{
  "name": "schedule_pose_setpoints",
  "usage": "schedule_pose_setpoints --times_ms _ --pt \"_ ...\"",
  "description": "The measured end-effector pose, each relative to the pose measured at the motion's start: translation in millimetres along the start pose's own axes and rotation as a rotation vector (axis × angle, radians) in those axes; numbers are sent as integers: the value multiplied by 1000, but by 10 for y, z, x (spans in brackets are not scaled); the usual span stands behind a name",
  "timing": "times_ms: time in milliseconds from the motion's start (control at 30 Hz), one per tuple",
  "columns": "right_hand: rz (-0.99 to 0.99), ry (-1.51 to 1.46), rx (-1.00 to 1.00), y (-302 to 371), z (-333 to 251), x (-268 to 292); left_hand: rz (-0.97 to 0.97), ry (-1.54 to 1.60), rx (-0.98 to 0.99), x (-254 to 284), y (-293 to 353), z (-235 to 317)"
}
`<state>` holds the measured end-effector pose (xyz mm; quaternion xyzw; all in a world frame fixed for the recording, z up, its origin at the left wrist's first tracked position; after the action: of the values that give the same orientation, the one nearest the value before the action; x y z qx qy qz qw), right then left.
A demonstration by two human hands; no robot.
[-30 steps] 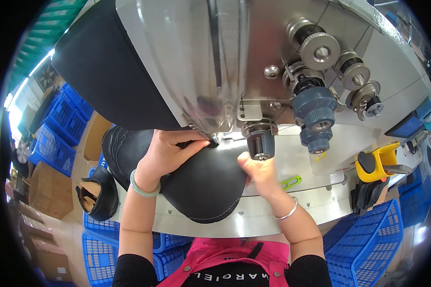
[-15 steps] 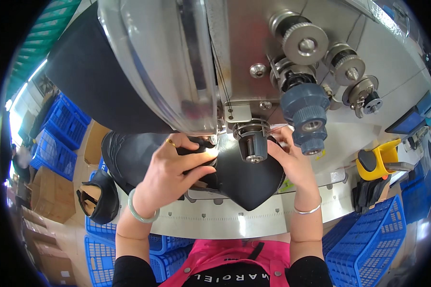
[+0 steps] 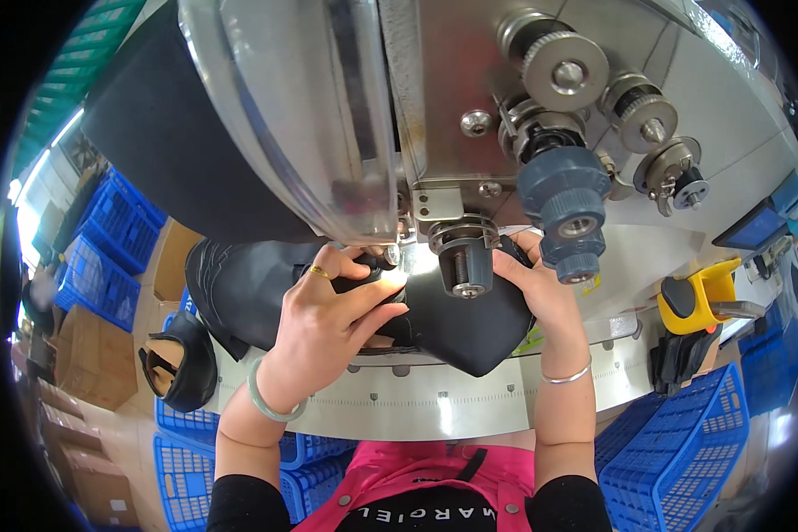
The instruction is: Stitching leather shoe components using an industrial sewing machine.
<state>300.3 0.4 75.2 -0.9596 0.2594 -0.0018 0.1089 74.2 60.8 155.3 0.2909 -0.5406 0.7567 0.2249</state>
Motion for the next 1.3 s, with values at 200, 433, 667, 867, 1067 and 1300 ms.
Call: schedule_pose_setpoints --times_ms 200,433,667,867,1067,1300 --pt "29 -36 92 -25 -31 7 7 93 -37 29 33 -54" --pt "-31 -49 111 -133 2 -20 15 306 23 31 91 -182" --pt "82 5 69 -72 53 64 -13 217 -73 46 34 -161" --pt "25 -112 70 3 32 42 18 289 -96 57 4 -206" --pt "-109 -472 -54 452 314 26 29 242 -137 105 -18 -164" --pt "-4 -227 -159 283 435 324 -58 243 -146 185 7 -90"
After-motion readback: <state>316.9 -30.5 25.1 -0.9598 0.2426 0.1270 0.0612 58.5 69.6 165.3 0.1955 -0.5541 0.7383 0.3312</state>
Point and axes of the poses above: each hand's wrist, its own y-axis away from the middle knuckle, its own x-axis out of the back of the hand, z = x × y, the point moved 8 cm from there along -y, towards the middle knuckle
